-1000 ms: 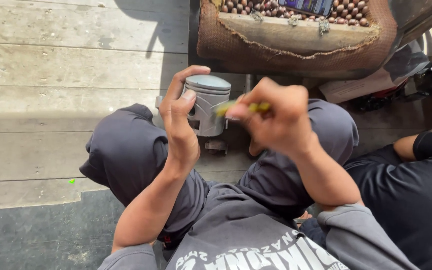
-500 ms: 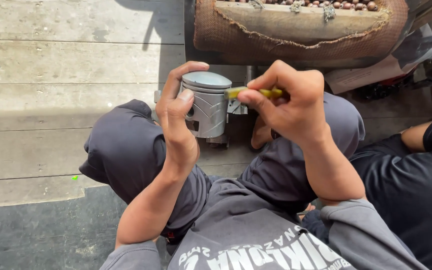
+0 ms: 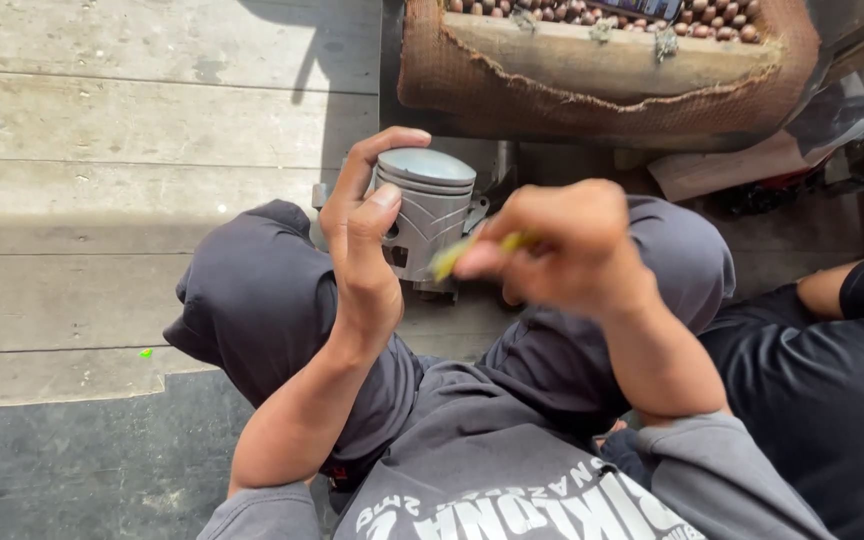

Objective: Sanding the outer surface of a motorcycle piston using a small piece of sandpaper to smooth it.

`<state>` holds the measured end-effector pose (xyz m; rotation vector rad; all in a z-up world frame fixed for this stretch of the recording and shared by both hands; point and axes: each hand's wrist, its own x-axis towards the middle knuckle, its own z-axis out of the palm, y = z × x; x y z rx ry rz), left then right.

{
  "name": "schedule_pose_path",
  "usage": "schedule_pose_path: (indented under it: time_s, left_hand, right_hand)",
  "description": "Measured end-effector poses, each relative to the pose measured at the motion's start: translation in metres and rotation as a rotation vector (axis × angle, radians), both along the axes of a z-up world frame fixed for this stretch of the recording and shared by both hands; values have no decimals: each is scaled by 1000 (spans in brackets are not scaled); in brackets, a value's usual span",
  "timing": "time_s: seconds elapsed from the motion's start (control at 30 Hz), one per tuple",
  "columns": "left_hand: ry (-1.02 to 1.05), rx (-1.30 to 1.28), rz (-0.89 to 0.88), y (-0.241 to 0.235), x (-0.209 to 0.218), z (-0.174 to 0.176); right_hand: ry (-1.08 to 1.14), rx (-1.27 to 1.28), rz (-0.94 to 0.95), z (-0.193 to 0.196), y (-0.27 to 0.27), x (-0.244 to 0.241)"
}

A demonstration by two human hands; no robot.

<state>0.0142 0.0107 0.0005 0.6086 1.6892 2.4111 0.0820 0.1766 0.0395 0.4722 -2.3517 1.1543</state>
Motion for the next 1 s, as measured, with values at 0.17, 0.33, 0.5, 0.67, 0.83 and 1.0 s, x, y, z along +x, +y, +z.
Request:
schedule_pose_path:
  time_s: [0.17,0.33,0.5,0.67,0.83,1.0]
  left_hand:
    - [7,9,-5,2,3,3]
    - [-2,-16,0,-2,4,2]
    - [8,-22,4,-3,0,2]
    - [-18,-4,-11,-3,0,-2]
    - [-30,-4,-31,-2,-2,1]
    - [-33,-32,-17,1,2,0]
  right_hand:
    - [26,65,-53,-4,1,2]
    - [7,-2,-43,-4,9,0]
    - [31,-4,45,-5,-11,2]
    - [1,-22,-36,-4,9,-1]
    - [75,28,59,-1,-3,0]
    - [26,-5,-88,-6,5,1]
